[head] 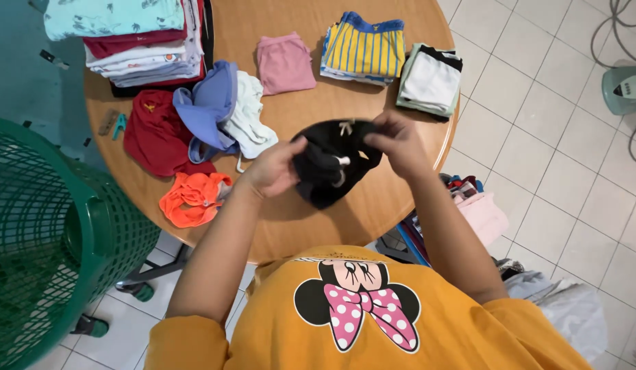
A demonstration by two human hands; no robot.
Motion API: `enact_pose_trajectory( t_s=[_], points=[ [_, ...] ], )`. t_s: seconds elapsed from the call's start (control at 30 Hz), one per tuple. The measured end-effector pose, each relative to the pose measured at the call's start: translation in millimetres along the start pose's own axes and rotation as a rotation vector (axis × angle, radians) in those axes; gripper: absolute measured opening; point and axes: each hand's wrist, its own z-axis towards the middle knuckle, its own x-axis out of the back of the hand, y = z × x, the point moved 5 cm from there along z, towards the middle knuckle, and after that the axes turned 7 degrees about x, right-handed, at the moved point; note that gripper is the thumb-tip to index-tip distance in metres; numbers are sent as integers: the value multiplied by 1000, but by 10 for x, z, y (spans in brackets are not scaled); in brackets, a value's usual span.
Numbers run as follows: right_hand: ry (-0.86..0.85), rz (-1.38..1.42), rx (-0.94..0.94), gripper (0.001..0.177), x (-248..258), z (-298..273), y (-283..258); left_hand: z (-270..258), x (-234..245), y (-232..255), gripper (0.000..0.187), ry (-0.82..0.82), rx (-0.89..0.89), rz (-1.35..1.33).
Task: Folding a pile of children's clothes and underwear on a wooden table.
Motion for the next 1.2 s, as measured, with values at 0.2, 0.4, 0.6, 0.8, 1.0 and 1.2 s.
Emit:
enact_pose_trajectory(
  t_s=[0.2,0.4,0.6,0.8,1.0,1.2],
  points=[
    [-84,-722,-63,19,239,-214,947,-192,-1105,542,54,-565,-168,-613],
    [-55,376,-341,43,-159,-224,664,-189,-1049,450,53,-658,-71,-332],
    [33,712,-366,44,663,-146,385,-477,-546,700,57,-80,427,1734],
    [-1128,-1327,-472,44,-234,-286,-493,-713,-318,1006,37,368,486,2153],
    [-449,-2055,32,36,626,174,-450,-717,-578,876,44,306,332,2492],
    [-824,-1559,-335,37,628,3,-299,-716,-766,1043,58,305,115,2209]
  ],
)
